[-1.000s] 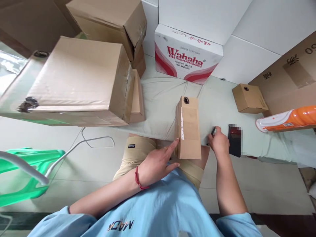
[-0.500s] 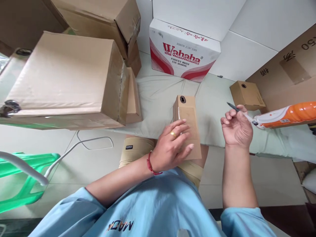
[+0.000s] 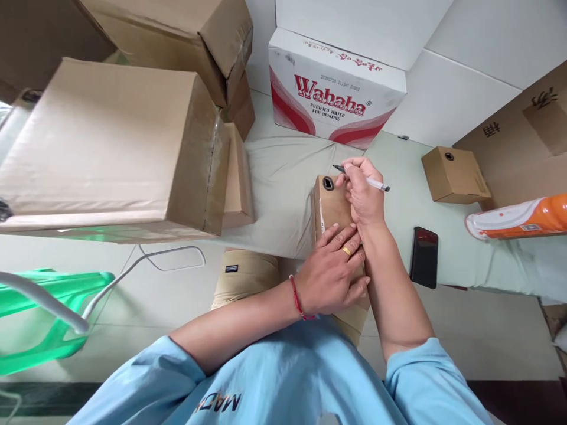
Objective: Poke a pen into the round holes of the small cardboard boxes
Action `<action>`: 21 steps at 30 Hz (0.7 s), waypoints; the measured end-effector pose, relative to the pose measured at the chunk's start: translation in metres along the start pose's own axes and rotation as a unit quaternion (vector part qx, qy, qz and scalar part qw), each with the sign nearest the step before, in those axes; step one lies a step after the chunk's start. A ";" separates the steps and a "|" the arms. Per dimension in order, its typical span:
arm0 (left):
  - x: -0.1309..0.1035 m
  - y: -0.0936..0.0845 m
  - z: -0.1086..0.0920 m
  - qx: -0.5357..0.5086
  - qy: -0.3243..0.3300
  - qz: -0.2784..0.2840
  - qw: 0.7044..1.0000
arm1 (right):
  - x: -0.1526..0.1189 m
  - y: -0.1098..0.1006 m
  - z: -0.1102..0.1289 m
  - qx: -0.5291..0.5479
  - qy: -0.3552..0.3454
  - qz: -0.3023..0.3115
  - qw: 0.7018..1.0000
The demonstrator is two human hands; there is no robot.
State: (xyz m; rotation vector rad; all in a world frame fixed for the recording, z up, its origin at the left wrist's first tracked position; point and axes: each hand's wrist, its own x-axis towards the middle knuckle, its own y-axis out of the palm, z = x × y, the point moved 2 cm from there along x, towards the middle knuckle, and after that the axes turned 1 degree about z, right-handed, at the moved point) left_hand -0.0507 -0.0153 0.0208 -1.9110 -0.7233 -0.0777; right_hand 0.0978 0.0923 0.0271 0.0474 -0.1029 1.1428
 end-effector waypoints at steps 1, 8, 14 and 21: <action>0.000 0.000 0.000 -0.002 -0.001 0.001 1.000 | -0.002 -0.003 0.001 -0.008 0.001 0.001 1.000; 0.001 -0.002 0.000 -0.010 -0.008 0.014 1.000 | -0.011 -0.002 0.011 -0.091 -0.053 0.035 0.994; 0.001 -0.002 0.000 -0.014 -0.008 0.016 1.000 | -0.011 -0.002 0.007 -0.126 -0.070 0.043 0.989; 0.001 -0.002 -0.001 -0.011 -0.005 0.016 1.000 | -0.010 -0.002 0.007 -0.138 -0.080 0.049 0.986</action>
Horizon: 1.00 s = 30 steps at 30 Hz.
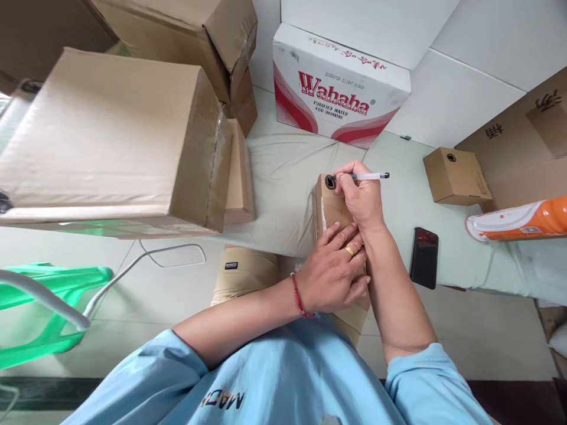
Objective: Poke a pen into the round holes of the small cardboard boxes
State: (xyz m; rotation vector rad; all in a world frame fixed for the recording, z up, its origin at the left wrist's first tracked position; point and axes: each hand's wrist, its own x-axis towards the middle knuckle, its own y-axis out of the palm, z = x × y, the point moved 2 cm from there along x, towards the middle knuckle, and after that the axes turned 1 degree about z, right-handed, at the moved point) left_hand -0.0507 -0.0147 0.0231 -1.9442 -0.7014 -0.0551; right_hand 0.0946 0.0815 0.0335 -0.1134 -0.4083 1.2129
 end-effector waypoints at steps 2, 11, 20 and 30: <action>0.000 0.000 0.000 -0.005 -0.001 0.001 1.000 | 0.000 0.000 0.000 -0.005 0.005 0.002 1.000; 0.000 0.002 0.001 -0.001 0.001 -0.008 1.000 | 0.001 0.001 0.000 -0.019 0.006 0.012 1.000; 0.000 0.001 0.001 0.004 0.003 -0.008 1.000 | -0.001 0.000 0.000 -0.012 0.006 0.011 1.000; 0.000 0.003 0.002 0.004 0.006 -0.016 1.000 | -0.001 0.000 0.001 -0.004 -0.002 0.005 1.000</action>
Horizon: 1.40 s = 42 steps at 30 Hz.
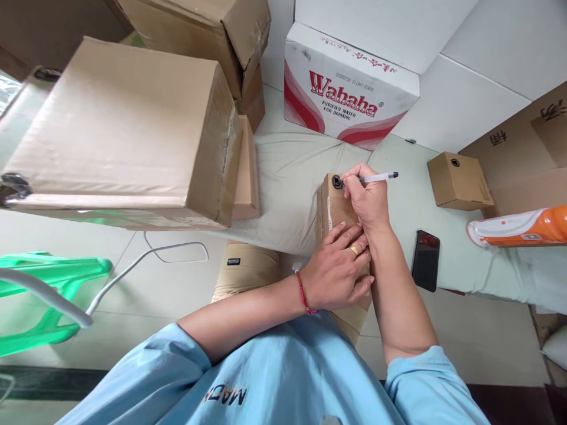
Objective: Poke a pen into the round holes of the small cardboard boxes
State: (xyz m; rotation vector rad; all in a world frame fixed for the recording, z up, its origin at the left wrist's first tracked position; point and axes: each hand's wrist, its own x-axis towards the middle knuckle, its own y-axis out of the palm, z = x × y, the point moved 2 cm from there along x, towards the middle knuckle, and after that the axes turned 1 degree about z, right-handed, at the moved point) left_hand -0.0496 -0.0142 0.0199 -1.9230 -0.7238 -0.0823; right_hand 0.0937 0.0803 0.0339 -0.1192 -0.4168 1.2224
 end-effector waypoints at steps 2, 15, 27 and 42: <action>0.000 0.000 0.000 0.006 0.002 -0.003 1.000 | -0.001 0.000 0.000 -0.001 0.001 -0.002 1.000; 0.001 -0.001 0.000 0.019 0.005 -0.008 1.000 | -0.001 -0.001 -0.002 -0.018 -0.006 -0.005 1.000; 0.000 0.001 0.000 0.021 0.007 -0.009 1.000 | 0.000 -0.004 -0.003 -0.059 0.009 -0.047 0.997; -0.001 0.002 0.002 0.015 0.009 -0.019 1.000 | 0.001 -0.007 -0.010 -0.103 0.022 -0.099 0.989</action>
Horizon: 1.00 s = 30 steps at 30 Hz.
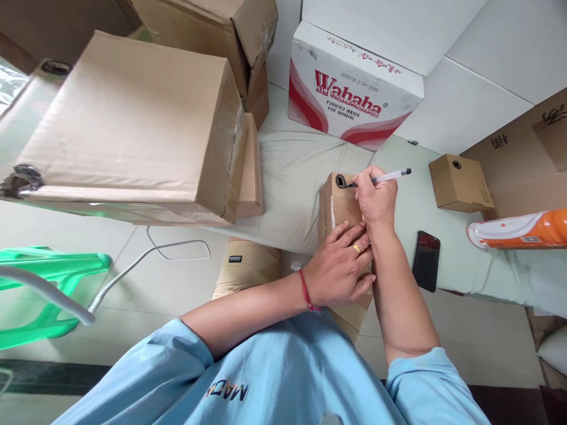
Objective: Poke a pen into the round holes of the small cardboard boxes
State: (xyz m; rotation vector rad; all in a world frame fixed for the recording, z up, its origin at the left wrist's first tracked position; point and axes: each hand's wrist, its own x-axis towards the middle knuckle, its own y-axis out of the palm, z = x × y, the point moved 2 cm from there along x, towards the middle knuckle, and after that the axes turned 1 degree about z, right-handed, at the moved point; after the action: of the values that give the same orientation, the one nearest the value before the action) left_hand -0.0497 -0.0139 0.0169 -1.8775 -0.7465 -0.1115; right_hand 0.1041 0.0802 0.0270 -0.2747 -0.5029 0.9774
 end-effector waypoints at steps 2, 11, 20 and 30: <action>0.000 0.000 0.000 -0.002 -0.003 0.005 1.000 | 0.001 0.000 -0.002 -0.001 -0.004 -0.004 1.000; 0.000 -0.003 -0.001 -0.013 -0.005 0.015 1.000 | 0.001 0.001 -0.001 0.033 0.004 0.006 0.999; 0.001 -0.004 -0.001 -0.007 -0.010 0.026 1.000 | 0.000 0.001 0.008 0.049 0.007 0.029 0.998; 0.002 -0.004 -0.001 -0.012 -0.006 0.020 1.000 | 0.000 0.003 0.009 0.051 0.006 0.050 0.997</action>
State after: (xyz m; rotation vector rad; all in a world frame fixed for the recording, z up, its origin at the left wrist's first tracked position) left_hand -0.0502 -0.0129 0.0208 -1.9170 -0.7191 -0.0841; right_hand 0.0975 0.0819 0.0335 -0.2158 -0.4298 1.0936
